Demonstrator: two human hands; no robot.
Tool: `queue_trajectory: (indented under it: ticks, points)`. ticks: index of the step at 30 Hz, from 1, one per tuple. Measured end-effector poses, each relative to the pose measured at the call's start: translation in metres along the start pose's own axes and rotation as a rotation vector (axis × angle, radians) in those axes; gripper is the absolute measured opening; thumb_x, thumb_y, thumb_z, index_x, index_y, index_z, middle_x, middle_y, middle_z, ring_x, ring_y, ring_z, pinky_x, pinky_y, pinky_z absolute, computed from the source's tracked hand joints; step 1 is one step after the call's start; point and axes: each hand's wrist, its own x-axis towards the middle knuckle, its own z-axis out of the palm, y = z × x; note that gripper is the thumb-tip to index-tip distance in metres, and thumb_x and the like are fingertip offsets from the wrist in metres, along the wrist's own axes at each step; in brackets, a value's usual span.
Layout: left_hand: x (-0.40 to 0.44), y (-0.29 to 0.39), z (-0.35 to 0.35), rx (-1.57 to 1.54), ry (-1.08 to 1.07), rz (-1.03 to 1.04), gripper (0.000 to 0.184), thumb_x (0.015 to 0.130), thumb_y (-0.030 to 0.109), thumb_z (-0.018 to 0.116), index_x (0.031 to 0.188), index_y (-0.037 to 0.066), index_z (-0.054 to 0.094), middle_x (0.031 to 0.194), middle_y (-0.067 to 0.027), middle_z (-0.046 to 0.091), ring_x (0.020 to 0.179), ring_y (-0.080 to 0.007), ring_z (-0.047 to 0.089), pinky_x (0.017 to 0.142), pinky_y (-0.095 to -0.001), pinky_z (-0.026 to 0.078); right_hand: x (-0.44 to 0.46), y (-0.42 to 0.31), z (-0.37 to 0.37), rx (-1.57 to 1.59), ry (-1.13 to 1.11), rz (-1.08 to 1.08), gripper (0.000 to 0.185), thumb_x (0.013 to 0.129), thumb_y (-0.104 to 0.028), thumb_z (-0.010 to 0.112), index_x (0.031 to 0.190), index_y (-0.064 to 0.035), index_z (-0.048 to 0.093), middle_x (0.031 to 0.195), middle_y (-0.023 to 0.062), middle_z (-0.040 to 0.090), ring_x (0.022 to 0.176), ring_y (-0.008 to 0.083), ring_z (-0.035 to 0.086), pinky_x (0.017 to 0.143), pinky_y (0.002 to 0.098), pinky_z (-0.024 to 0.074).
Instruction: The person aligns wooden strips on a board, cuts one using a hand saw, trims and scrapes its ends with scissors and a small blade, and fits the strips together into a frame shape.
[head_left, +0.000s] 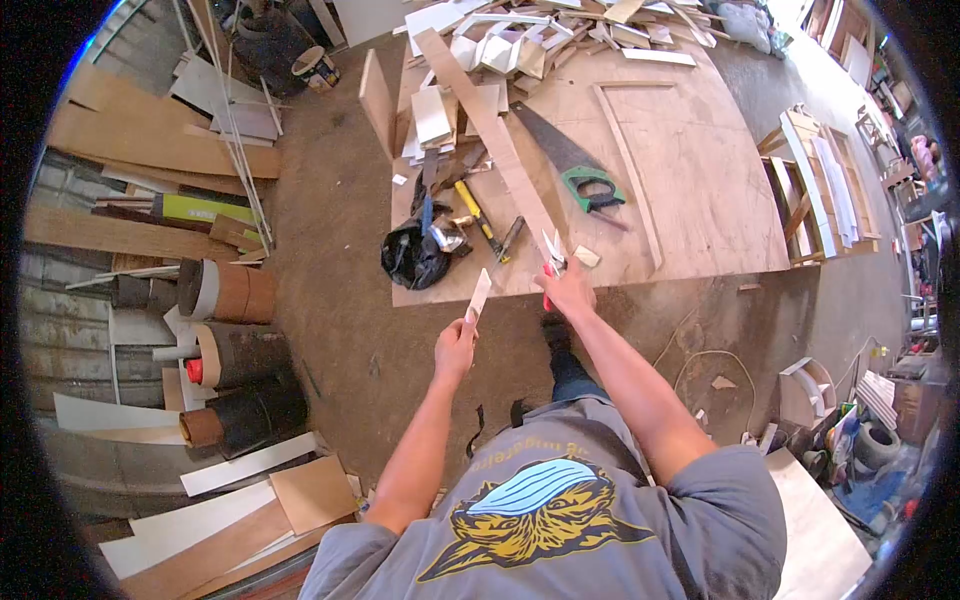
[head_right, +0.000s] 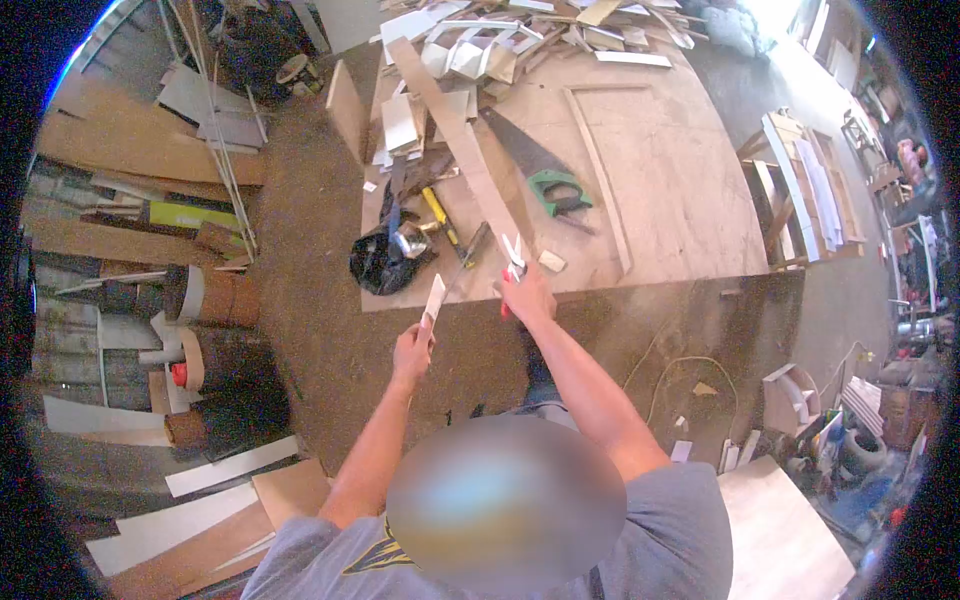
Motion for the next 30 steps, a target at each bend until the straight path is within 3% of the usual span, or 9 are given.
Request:
queue_trajectory:
  ticks: [4, 7, 10, 13, 16, 21, 24, 27, 30]
  points:
    - [0.038, 0.017, 0.030, 0.169, 0.069, 0.041, 0.050, 0.105, 0.048, 0.057, 0.083, 0.004, 0.067, 0.065, -0.0068, 0.057, 0.063, -0.0151, 0.055, 0.062, -0.0340, 0.045, 0.095, 0.009, 0.008, -0.174, -0.005, 0.119, 0.092, 0.075, -0.057, 0.077, 0.145, -0.0055, 0.046, 0.133, 0.0284, 0.060, 0.128, 0.0483, 0.056, 0.104, 0.0561, 0.0473]
    - [0.060, 0.035, 0.048, 0.183, -0.003, 0.033, 0.049, 0.105, 0.047, 0.058, 0.086, 0.002, 0.068, 0.066, -0.0095, 0.058, 0.064, -0.0177, 0.056, 0.063, -0.0362, 0.046, 0.139, 0.003, 0.013, -0.200, 0.020, 0.135, 0.095, 0.075, -0.060, 0.076, 0.148, -0.0075, 0.045, 0.136, 0.0284, 0.058, 0.132, 0.0468, 0.053, 0.106, 0.0550, 0.0463]
    - [0.078, 0.043, 0.059, 0.190, -0.075, -0.044, 0.057, 0.104, 0.054, 0.057, 0.085, 0.001, 0.068, 0.066, -0.0093, 0.057, 0.064, -0.0179, 0.055, 0.063, -0.0364, 0.045, 0.165, -0.003, 0.015, -0.237, 0.068, 0.052, 0.089, 0.078, -0.057, 0.077, 0.147, -0.0093, 0.048, 0.134, 0.0256, 0.059, 0.130, 0.0443, 0.054, 0.107, 0.0528, 0.0450]
    - [0.087, 0.046, 0.064, 0.171, -0.100, -0.067, 0.063, 0.104, 0.059, 0.055, 0.083, 0.000, 0.067, 0.065, -0.0097, 0.056, 0.064, -0.0193, 0.055, 0.063, -0.0373, 0.044, 0.184, 0.016, 0.021, -0.063, 0.176, -0.175, 0.064, 0.086, -0.049, 0.073, 0.135, -0.0095, 0.058, 0.132, 0.0256, 0.059, 0.129, 0.0431, 0.054, 0.108, 0.0515, 0.0453]
    - [0.095, 0.050, 0.063, 0.185, -0.098, -0.071, 0.063, 0.105, 0.058, 0.053, 0.087, -0.001, 0.066, 0.068, -0.0107, 0.056, 0.066, -0.0201, 0.055, 0.065, -0.0378, 0.045, 0.196, 0.038, 0.013, -0.002, 0.281, -0.164, 0.049, 0.090, -0.035, 0.073, 0.130, -0.0092, 0.061, 0.134, 0.0221, 0.058, 0.128, 0.0427, 0.053, 0.112, 0.0497, 0.0412]
    - [0.101, 0.059, 0.057, 0.176, -0.059, -0.048, 0.061, 0.107, 0.056, 0.049, 0.099, -0.002, 0.065, 0.075, -0.0137, 0.059, 0.071, -0.0208, 0.057, 0.068, -0.0379, 0.046, 0.199, 0.095, -0.010, -0.513, 0.567, -0.280, 0.031, 0.092, -0.023, 0.071, 0.119, -0.0110, 0.063, 0.121, 0.0123, 0.063, 0.118, 0.0346, 0.058, 0.102, 0.0480, 0.0457]
    - [0.110, 0.021, 0.061, 0.137, 0.034, -0.009, 0.058, 0.108, 0.054, 0.047, 0.101, -0.001, 0.064, 0.076, -0.0145, 0.060, 0.072, -0.0211, 0.057, 0.069, -0.0379, 0.046, 0.190, 0.096, -0.030, -0.663, 0.372, -0.261, 0.033, 0.093, -0.023, 0.069, 0.122, -0.0114, 0.061, 0.120, 0.0118, 0.063, 0.119, 0.0335, 0.057, 0.101, 0.0486, 0.0458]
    - [0.092, 0.045, 0.053, 0.212, 0.078, 0.129, 0.052, 0.110, 0.048, 0.047, 0.102, 0.000, 0.064, 0.075, -0.0137, 0.056, 0.070, -0.0206, 0.054, 0.068, -0.0372, 0.045, 0.201, 0.114, -0.024, -0.609, 0.400, -0.311, 0.030, 0.095, -0.024, 0.066, 0.123, -0.0135, 0.061, 0.118, 0.0124, 0.066, 0.112, 0.0359, 0.063, 0.093, 0.0512, 0.0505]
    - [0.090, 0.022, 0.053, 0.081, 0.012, 0.167, 0.047, 0.111, 0.045, 0.047, 0.104, 0.002, 0.066, 0.071, -0.0094, 0.054, 0.068, -0.0183, 0.052, 0.065, -0.0352, 0.044, 0.162, 0.050, -0.047, -0.466, 0.203, -0.188, 0.023, 0.100, -0.027, 0.063, 0.119, -0.0143, 0.062, 0.110, 0.0153, 0.070, 0.099, 0.0383, 0.068, 0.080, 0.0523, 0.0536]
